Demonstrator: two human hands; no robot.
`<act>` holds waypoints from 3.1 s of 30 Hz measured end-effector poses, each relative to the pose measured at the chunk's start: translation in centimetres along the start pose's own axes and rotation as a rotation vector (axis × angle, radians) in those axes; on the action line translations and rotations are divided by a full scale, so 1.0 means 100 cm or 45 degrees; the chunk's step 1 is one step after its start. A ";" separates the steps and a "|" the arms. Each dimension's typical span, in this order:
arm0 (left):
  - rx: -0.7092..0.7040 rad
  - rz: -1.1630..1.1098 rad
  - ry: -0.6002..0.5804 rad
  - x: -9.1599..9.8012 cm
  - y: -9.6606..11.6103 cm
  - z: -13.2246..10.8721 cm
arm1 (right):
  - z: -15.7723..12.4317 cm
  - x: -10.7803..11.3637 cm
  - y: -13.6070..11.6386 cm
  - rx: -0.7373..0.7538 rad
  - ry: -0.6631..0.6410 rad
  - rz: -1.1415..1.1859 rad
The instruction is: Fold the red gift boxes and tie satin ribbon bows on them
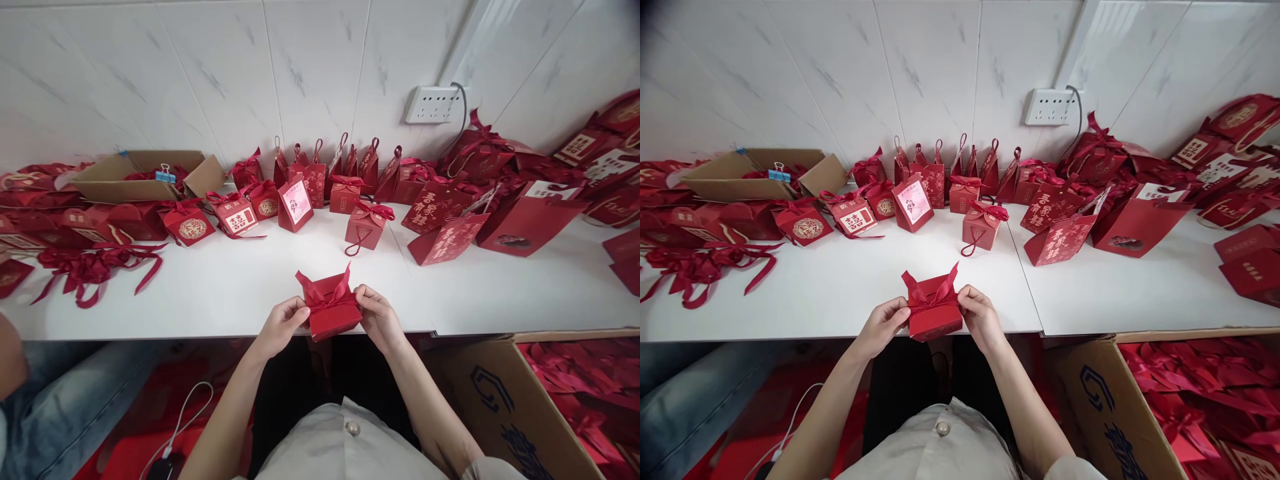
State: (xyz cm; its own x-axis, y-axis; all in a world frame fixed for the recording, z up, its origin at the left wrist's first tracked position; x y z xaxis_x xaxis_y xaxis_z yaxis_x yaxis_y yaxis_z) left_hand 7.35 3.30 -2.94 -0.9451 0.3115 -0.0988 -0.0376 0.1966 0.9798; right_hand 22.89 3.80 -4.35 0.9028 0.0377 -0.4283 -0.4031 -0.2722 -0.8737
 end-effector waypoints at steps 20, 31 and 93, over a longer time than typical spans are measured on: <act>-0.266 0.368 -0.192 -0.014 0.005 0.012 | -0.007 0.000 -0.018 0.373 -0.464 -0.832; -0.279 0.316 -0.212 -0.019 0.002 0.025 | -0.007 -0.001 -0.022 0.373 -0.457 -0.981; -0.379 0.198 0.267 -0.003 0.030 0.011 | 0.028 0.025 -0.079 0.405 0.365 -0.967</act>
State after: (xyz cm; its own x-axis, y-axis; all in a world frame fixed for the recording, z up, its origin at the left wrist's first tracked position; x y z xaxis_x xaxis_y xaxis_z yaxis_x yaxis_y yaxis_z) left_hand 7.91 4.83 -0.22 -0.9915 0.1140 0.0627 0.0482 -0.1255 0.9909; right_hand 27.90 8.74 0.87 0.9298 -0.1552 0.3337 0.3395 0.0116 -0.9405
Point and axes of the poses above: each hand's wrist, its own z-axis towards the middle knuckle, its own x-axis out of the back of the hand, y = z × x, the point moved 10 cm from there along z, towards the middle knuckle, and after that the axes turned 5 degrees about -z, right-handed, at the moved point
